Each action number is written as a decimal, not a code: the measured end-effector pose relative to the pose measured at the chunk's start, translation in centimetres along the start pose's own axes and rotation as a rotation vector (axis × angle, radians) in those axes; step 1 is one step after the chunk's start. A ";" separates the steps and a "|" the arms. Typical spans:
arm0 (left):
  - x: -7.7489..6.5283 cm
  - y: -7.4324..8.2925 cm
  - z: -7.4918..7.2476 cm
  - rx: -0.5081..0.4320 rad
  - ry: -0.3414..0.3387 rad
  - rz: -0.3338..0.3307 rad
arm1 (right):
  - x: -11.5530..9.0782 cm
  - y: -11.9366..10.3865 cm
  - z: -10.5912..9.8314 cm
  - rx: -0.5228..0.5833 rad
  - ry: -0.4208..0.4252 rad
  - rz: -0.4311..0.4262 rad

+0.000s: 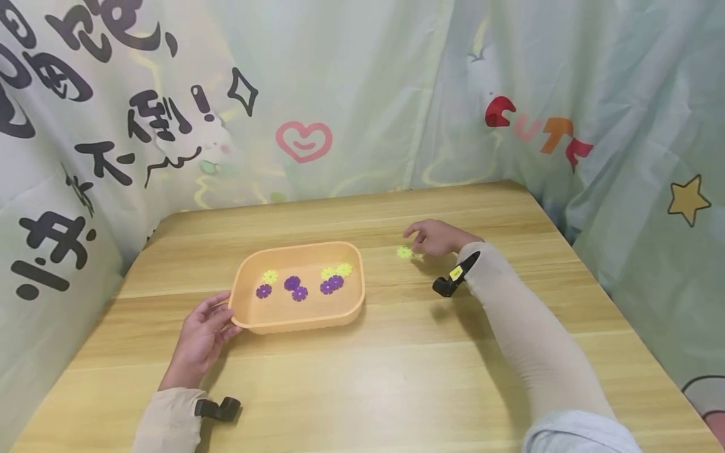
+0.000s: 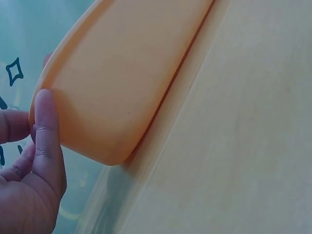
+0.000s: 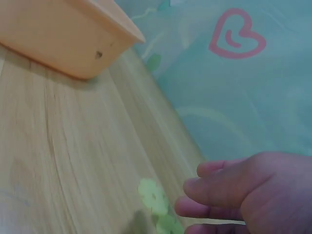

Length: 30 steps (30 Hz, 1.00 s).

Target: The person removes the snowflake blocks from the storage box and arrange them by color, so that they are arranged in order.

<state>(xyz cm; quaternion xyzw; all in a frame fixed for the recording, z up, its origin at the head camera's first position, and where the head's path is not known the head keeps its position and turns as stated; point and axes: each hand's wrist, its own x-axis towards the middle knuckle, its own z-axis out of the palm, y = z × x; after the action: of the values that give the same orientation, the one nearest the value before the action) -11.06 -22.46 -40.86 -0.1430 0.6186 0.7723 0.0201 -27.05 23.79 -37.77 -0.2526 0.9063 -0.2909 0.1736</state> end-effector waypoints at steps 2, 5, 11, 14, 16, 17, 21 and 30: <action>0.0 0.0 0.0 -0.013 -0.001 0.002 | 0.2 -0.4 0.0 -0.013 -0.005 -0.028; 0.0 -0.1 0.1 -0.022 0.000 -0.006 | 0.3 -1.2 0.0 -0.007 -0.021 -0.044; -0.2 -0.3 0.0 -0.013 -0.003 -0.018 | 0.9 -2.7 0.1 0.089 -0.072 -0.022; -0.2 -0.2 0.0 -0.015 -0.009 -0.007 | 1.2 -3.6 0.1 0.116 -0.076 -0.037; -0.2 -0.1 0.0 -0.016 -0.015 -0.002 | 1.5 -4.2 0.1 0.122 -0.076 -0.047; -0.1 0.0 -0.1 -0.019 -0.017 -0.002 | 1.6 -4.6 0.1 0.115 -0.079 -0.052; -0.1 0.3 -0.2 -0.032 -0.029 0.006 | 2.1 -6.2 0.2 0.100 -0.086 -0.065; -0.2 -0.1 -0.1 -0.078 -0.045 0.008 | 2.7 -9.6 1.1 0.104 -0.100 -0.085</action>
<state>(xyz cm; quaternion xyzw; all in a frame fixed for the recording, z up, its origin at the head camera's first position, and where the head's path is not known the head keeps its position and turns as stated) -10.81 -22.52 -40.98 -0.1239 0.5879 0.7990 0.0253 -25.30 15.10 -33.19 -0.2955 0.8688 -0.3317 0.2189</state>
